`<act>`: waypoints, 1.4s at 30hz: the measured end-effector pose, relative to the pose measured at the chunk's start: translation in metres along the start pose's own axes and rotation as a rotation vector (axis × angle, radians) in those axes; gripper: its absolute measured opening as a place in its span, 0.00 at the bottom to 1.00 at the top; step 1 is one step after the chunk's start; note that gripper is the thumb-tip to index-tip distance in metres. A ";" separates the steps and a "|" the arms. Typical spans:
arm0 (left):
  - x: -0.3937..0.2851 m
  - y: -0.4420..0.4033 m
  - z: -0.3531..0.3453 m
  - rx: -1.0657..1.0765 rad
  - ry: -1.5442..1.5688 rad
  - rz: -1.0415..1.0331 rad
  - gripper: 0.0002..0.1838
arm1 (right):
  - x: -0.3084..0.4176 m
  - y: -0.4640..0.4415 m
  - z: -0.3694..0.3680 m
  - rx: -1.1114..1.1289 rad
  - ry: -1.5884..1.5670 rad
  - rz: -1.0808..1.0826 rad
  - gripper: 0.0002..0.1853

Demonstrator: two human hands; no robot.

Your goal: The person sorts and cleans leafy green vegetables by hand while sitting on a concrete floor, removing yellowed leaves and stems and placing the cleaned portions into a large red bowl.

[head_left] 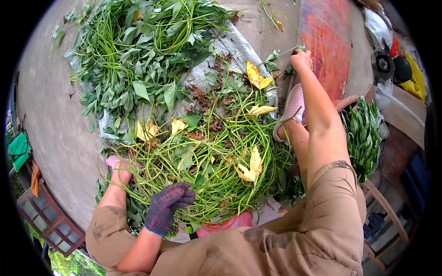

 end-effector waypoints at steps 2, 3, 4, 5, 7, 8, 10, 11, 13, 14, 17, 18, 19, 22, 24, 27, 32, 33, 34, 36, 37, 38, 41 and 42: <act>-0.004 0.001 -0.003 0.009 0.017 0.011 0.24 | -0.005 -0.015 -0.001 0.063 0.018 0.069 0.22; -0.008 0.002 -0.004 0.020 0.020 -0.002 0.24 | 0.004 -0.021 0.004 0.086 0.024 0.111 0.23; -0.010 0.004 -0.006 0.031 0.023 -0.015 0.23 | 0.015 -0.009 0.021 0.124 0.053 0.196 0.22; -0.011 0.006 -0.007 0.045 0.023 -0.026 0.23 | 0.028 0.002 0.035 0.118 0.064 0.278 0.21; -0.013 0.010 -0.008 0.063 0.013 -0.079 0.22 | 0.053 0.029 0.061 0.106 0.086 0.434 0.20; -0.013 0.012 -0.008 0.071 0.009 -0.107 0.22 | 0.068 0.050 0.074 0.114 0.055 0.542 0.20; -0.016 0.016 -0.010 0.094 0.006 -0.136 0.21 | 0.103 0.118 0.115 0.145 0.002 0.778 0.22; -0.016 0.020 -0.012 0.105 0.007 -0.145 0.20 | 0.116 0.156 0.133 0.167 -0.021 0.904 0.22; -0.018 0.025 -0.015 0.187 0.083 -0.143 0.21 | 0.131 0.229 0.164 0.242 -0.172 1.134 0.22; -0.019 0.026 -0.016 0.245 0.116 -0.144 0.23 | 0.134 0.264 0.179 0.282 -0.222 1.224 0.22; -0.022 0.025 -0.019 0.428 0.253 -0.081 0.30 | 0.122 0.371 0.227 0.422 -0.344 1.445 0.24; -0.026 0.032 -0.026 0.528 0.295 -0.078 0.33 | 0.113 0.406 0.240 0.468 -0.352 1.500 0.24; -0.029 0.039 -0.034 0.629 0.338 -0.075 0.35 | 0.103 0.439 0.250 0.515 -0.358 1.553 0.23; -0.016 0.039 -0.040 0.667 0.534 -0.032 0.35 | 0.070 0.526 0.263 0.494 -0.213 1.853 0.23; -0.010 0.034 -0.028 0.662 0.454 -0.077 0.25 | 0.049 0.567 0.252 0.549 -0.229 1.907 0.23; -0.004 0.010 -0.005 0.522 0.475 -0.087 0.14 | 0.024 0.607 0.245 0.582 -0.225 1.905 0.22; -0.010 0.050 -0.003 0.656 0.295 -0.267 0.16 | 0.006 0.593 0.233 0.681 -0.808 1.541 0.12; -0.010 0.067 -0.007 0.694 0.266 -0.315 0.17 | 0.004 0.568 0.229 0.354 -0.825 1.447 0.09; -0.008 0.082 -0.009 0.731 0.235 -0.361 0.17 | 0.002 0.543 0.230 0.020 -0.803 1.401 0.07; -0.004 0.114 -0.017 0.800 0.218 -0.438 0.19 | -0.003 0.507 0.255 -0.298 -0.864 1.225 0.04; -0.001 0.125 -0.019 0.839 0.205 -0.461 0.19 | -0.005 0.496 0.264 -0.323 -0.883 1.140 0.06; 0.004 0.136 -0.021 0.878 0.193 -0.482 0.19 | -0.001 0.490 0.269 -0.240 -0.817 1.116 0.11; 0.020 0.171 -0.031 0.939 0.124 -0.528 0.19 | 0.005 0.515 0.276 -0.089 -0.770 1.290 0.27; 0.026 0.180 -0.034 0.962 0.095 -0.536 0.19 | 0.008 0.526 0.269 0.108 -0.777 1.322 0.34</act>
Point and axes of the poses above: each hand's wrist, its own y-axis away from the middle knuckle, its own z-axis out of the back of the hand, x = y × z, the point moved 4 cm from there along -y, towards the middle knuckle, and after that the axes turned 1 degree about y, right-handed, at the moved point
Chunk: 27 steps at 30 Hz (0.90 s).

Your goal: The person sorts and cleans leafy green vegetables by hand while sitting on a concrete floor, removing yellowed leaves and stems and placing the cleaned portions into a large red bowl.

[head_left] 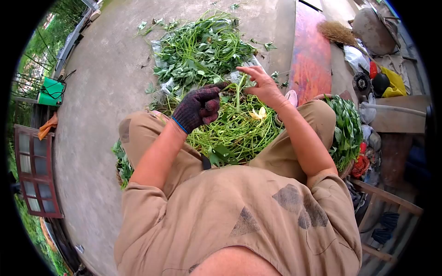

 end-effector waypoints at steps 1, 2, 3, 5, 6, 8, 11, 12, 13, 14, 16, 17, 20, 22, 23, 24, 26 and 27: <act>0.003 0.005 -0.007 0.026 -0.017 0.006 0.19 | 0.003 0.003 -0.012 -0.012 -0.104 0.022 0.25; 0.007 0.011 -0.013 0.056 -0.035 -0.001 0.19 | -0.010 0.005 -0.023 0.030 -0.069 0.019 0.21; 0.011 0.015 -0.012 -0.077 -0.156 -0.019 0.19 | -0.007 0.004 -0.029 0.074 -0.037 0.017 0.16; 0.015 0.025 -0.007 -0.346 -0.392 -0.057 0.19 | -0.003 0.017 -0.029 -0.019 0.035 -0.049 0.09; 0.013 0.028 0.003 -0.349 -0.593 -0.103 0.18 | 0.002 0.024 -0.026 -0.034 0.135 -0.056 0.09; 0.019 0.025 0.010 -0.483 -0.726 -0.245 0.17 | 0.005 0.039 -0.024 -0.049 0.261 -0.051 0.11; 0.021 0.019 0.014 -0.484 -0.793 -0.362 0.20 | 0.009 0.057 -0.031 -0.023 0.263 -0.134 0.12; 0.022 0.017 0.009 -0.465 -0.776 -0.412 0.21 | 0.016 0.061 -0.031 -0.009 0.284 -0.173 0.12; 0.023 0.017 0.003 -0.447 -0.759 -0.462 0.22 | 0.017 0.065 -0.032 -0.001 0.305 -0.189 0.13; 0.023 0.018 -0.003 -0.395 -0.711 -0.474 0.21 | 0.019 0.067 -0.032 0.007 0.326 -0.203 0.13; 0.026 0.017 -0.002 -0.394 -0.606 -0.447 0.20 | 0.021 0.069 -0.033 -0.036 0.335 -0.185 0.13; 0.027 0.016 -0.002 -0.391 -0.554 -0.435 0.19 | 0.021 0.071 -0.033 0.005 0.282 -0.236 0.13; 0.018 0.022 -0.002 -0.601 -0.808 -0.395 0.12 | 0.027 0.077 -0.030 0.061 0.125 -0.289 0.13; 0.003 0.021 0.011 -0.687 -1.149 -0.644 0.10 | 0.028 0.086 -0.032 0.135 -0.106 -0.437 0.13; -0.002 0.018 0.028 -0.721 -1.231 -0.702 0.10 | 0.027 0.090 -0.033 0.172 -0.221 -0.512 0.14; -0.008 0.018 0.033 -0.786 -1.432 -0.776 0.10 | 0.021 0.091 -0.038 0.170 -0.376 -0.464 0.15; -0.019 0.017 0.039 -0.977 -1.661 -0.845 0.10 | 0.024 0.090 -0.033 0.123 -0.551 -0.399 0.14; -0.024 0.015 0.055 -0.983 -1.352 -0.738 0.10 | 0.026 0.089 -0.031 0.095 -0.639 -0.366 0.14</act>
Point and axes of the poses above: each hand's wrist, its own y-axis away from the middle knuckle, its own z-axis out of the back of the hand, x = y × z, the point moved 4 cm from there along -y, towards the middle knuckle, and after that the axes turned 1 degree about y, right-handed, at the moved point
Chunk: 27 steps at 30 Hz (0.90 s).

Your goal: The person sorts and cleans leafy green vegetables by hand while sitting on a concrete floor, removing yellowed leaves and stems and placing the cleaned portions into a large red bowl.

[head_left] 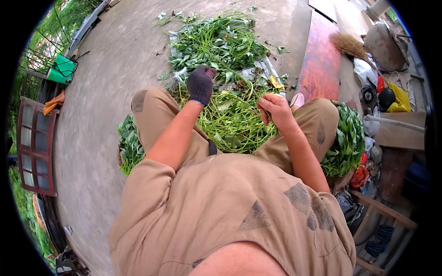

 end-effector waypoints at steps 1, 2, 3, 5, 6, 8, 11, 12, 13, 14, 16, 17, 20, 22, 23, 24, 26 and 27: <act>0.014 -0.007 0.000 0.043 0.218 0.219 0.10 | 0.003 -0.001 0.000 -0.018 -0.108 0.036 0.12; 0.027 -0.008 -0.006 0.088 0.435 0.439 0.10 | 0.001 -0.003 0.000 -0.030 -0.092 0.030 0.13; 0.017 0.002 -0.014 0.142 0.678 0.546 0.10 | -0.001 -0.006 0.002 -0.041 -0.075 0.023 0.13; -0.001 0.024 -0.032 0.318 0.814 0.556 0.11 | -0.003 -0.011 -0.001 -0.067 0.025 -0.009 0.13; -0.011 0.037 -0.041 0.404 0.859 0.541 0.11 | -0.012 -0.016 -0.003 -0.066 0.080 -0.017 0.12; -0.029 0.058 -0.048 0.516 0.924 0.576 0.12 | -0.010 -0.017 -0.011 -0.156 0.228 -0.019 0.12; -0.033 0.062 -0.051 0.565 0.936 0.656 0.14 | -0.013 -0.023 -0.007 -0.289 0.707 0.266 0.12; -0.037 0.063 -0.048 0.582 0.950 0.705 0.14 | -0.010 -0.022 -0.008 -0.319 0.812 0.332 0.12; -0.042 0.062 -0.045 0.606 0.940 0.706 0.13 | -0.009 -0.020 -0.007 -0.341 0.845 0.345 0.12; -0.048 0.061 -0.040 0.651 0.854 0.668 0.12 | -0.008 -0.019 -0.006 -0.344 0.889 0.351 0.12; -0.053 0.059 -0.031 0.738 0.682 0.588 0.11 | -0.005 -0.017 -0.007 -0.349 0.978 0.364 0.13; -0.047 0.057 -0.029 0.743 0.552 0.489 0.09 | -0.001 -0.014 -0.009 -0.346 1.026 0.404 0.13; -0.043 0.035 -0.003 0.579 0.901 0.578 0.09 | -0.007 -0.014 0.000 -0.353 1.171 0.414 0.12; -0.008 -0.002 0.025 0.424 1.218 0.609 0.10 | -0.017 -0.016 0.013 -0.299 1.260 0.291 0.11; 0.003 -0.017 0.041 0.360 1.316 0.539 0.10 | -0.019 -0.015 0.018 -0.281 1.247 0.277 0.11; 0.005 -0.025 0.055 0.293 1.413 0.466 0.10 | -0.020 -0.015 0.019 -0.262 1.235 0.262 0.11; 0.013 -0.026 0.062 0.222 1.272 0.434 0.08 | -0.025 -0.017 0.008 -0.138 1.251 0.197 0.13; 0.012 -0.021 0.055 0.210 1.208 0.444 0.08 | -0.028 -0.019 0.001 -0.079 1.305 0.179 0.13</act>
Point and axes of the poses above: each hand's wrist, its own y-axis away from the middle knuckle, its own z-axis out of the back of the hand, x = y × z, the point moved 4 cm from there along -y, towards the middle knuckle, and after that the axes turned 1 degree about y, right-handed, at the moved point
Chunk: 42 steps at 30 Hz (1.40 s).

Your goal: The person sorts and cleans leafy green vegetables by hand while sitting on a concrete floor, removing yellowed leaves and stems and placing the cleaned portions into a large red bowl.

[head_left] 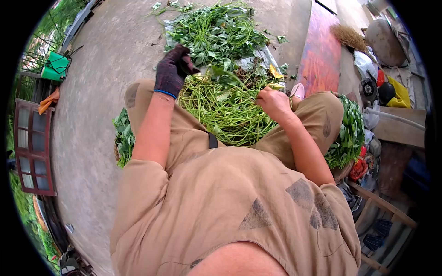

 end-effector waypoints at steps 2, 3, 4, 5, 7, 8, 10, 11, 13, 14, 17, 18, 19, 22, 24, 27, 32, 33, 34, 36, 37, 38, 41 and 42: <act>0.023 0.010 -0.011 0.049 -0.069 0.042 0.08 | 0.018 -0.004 0.001 0.024 -0.011 -0.032 0.20; 0.036 0.019 -0.022 -0.002 -0.107 0.071 0.07 | 0.028 -0.011 0.010 -0.044 -0.230 -0.012 0.22; 0.051 0.024 -0.031 0.039 -0.065 0.108 0.08 | 0.037 -0.019 0.018 -0.111 -0.449 0.008 0.24; 0.063 0.029 -0.039 0.081 -0.024 0.146 0.09 | 0.046 -0.025 0.024 -0.178 -0.667 0.027 0.26; 0.074 0.034 -0.054 0.077 0.079 0.120 0.10 | 0.075 -0.035 0.020 -0.043 -1.182 -0.043 0.28; 0.064 0.038 -0.061 0.173 -0.494 -0.302 0.09 | 0.081 -0.047 -0.002 0.108 -1.308 0.012 0.27; 0.047 0.039 -0.065 0.065 -0.441 -0.188 0.10 | 0.097 -0.051 -0.015 0.153 -1.585 -0.150 0.17; 0.037 0.039 -0.065 0.008 -0.415 -0.129 0.10 | 0.101 -0.052 -0.021 0.232 -1.727 -0.282 0.14; 0.011 0.042 -0.064 -0.039 -0.707 -0.370 0.09 | 0.110 -0.059 -0.005 0.256 -1.728 -0.266 0.09; 0.005 0.040 -0.059 0.000 -0.686 -0.369 0.11 | 0.112 -0.064 -0.004 0.306 -1.753 -0.219 0.09; 0.007 0.039 -0.066 0.179 -0.405 0.062 0.16 | 0.122 -0.077 0.010 0.440 -1.764 -0.088 0.10; 0.014 0.034 -0.066 0.316 -0.401 0.160 0.20 | 0.124 -0.083 0.011 0.465 -1.744 -0.068 0.10; 0.017 0.033 -0.061 0.270 -0.349 0.245 0.19 | 0.128 -0.088 0.015 0.490 -1.723 -0.048 0.10; -0.003 0.014 -0.063 0.232 -0.196 0.354 0.22 | 0.123 -0.112 0.015 0.450 -1.759 -0.024 0.10; -0.018 -0.013 -0.056 0.290 0.003 0.205 0.25 | 0.117 -0.132 0.017 0.387 -1.691 -0.084 0.11; -0.046 -0.055 -0.017 0.116 0.083 0.099 0.22 | 0.074 -0.181 -0.032 0.322 -1.434 -0.120 0.16; -0.047 -0.062 -0.003 -0.206 -0.338 0.147 0.23 | -0.043 -0.257 -0.145 0.297 -0.121 -0.202 0.25; -0.046 -0.060 -0.012 -0.245 -0.420 0.184 0.23 | -0.061 -0.271 -0.172 0.278 0.042 -0.183 0.32; -0.046 -0.059 -0.015 -0.247 -0.489 0.212 0.23 | -0.066 -0.284 -0.178 0.324 0.124 -0.154 0.38; -0.047 -0.053 -0.013 -0.311 -0.500 0.280 0.25 | -0.081 -0.318 -0.203 0.188 0.306 -0.067 0.42; -0.048 -0.054 -0.006 -0.335 -0.451 0.321 0.26 | -0.087 -0.334 -0.216 0.080 0.408 -0.021 0.43; -0.048 -0.056 0.000 -0.360 -0.401 0.361 0.29 | -0.093 -0.349 -0.235 0.114 0.398 -0.016 0.46; -0.045 -0.075 0.009 -0.353 -0.320 0.450 0.52 | -0.101 -0.390 -0.288 0.014 0.548 0.098 0.39; -0.044 -0.082 0.011 -0.330 -0.311 0.481 0.51 | -0.097 -0.404 -0.298 -0.002 0.480 0.140 0.38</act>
Point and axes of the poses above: each hand's wrist, its own y-axis away from the middle knuckle, its own z-axis out of the back of the hand, x = y × z, the point moved 4 cm from there along -y, towards the middle knuckle, and after that the axes turned 1 degree about y, right-handed, at the moved point
